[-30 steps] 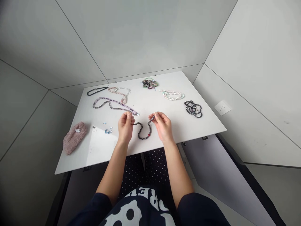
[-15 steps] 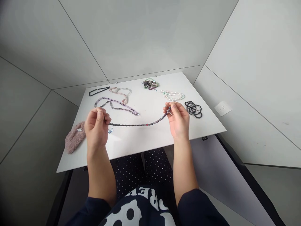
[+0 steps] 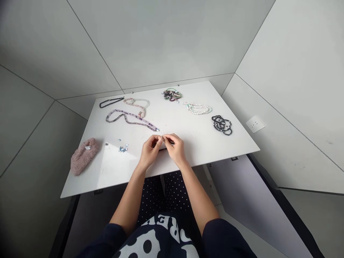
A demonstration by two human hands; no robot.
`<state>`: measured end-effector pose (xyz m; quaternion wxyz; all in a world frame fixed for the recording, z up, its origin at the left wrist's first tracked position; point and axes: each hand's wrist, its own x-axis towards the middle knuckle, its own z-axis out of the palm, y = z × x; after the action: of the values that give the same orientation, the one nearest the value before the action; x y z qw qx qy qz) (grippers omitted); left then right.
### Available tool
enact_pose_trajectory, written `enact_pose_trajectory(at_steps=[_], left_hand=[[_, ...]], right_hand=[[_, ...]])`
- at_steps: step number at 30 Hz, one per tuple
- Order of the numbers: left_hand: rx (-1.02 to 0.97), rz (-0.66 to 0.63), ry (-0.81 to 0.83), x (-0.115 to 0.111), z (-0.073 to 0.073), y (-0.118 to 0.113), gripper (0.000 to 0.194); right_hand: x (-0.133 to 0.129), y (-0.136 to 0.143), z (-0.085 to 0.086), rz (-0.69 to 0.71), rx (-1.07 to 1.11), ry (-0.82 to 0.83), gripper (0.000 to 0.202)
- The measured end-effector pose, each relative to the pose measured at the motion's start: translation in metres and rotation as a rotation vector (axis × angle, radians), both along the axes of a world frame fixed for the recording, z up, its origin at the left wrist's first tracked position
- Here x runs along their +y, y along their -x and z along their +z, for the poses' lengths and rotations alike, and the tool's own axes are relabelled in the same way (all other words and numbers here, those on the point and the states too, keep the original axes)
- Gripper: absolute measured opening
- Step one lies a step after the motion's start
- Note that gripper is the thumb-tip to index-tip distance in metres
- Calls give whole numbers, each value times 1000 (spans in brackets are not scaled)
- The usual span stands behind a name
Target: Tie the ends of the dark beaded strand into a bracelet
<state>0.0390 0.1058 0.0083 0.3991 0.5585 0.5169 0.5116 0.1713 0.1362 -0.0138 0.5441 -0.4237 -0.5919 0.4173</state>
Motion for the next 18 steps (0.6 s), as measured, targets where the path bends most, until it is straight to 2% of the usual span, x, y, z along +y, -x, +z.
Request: enact_pose_trajectory(at_steps=[2,5,18], left_hand=[[1,29,28,-1,-9,0,24],[3,82,49,-2,-15,2,25],[-115,152,159,-1,-7,9,28]], right_hand=[[-2,0,-5,11,-60,-55,17],[-4,-1,-7,14,-126,-111,16],[-9,-1,1,107,-227,-198,21]])
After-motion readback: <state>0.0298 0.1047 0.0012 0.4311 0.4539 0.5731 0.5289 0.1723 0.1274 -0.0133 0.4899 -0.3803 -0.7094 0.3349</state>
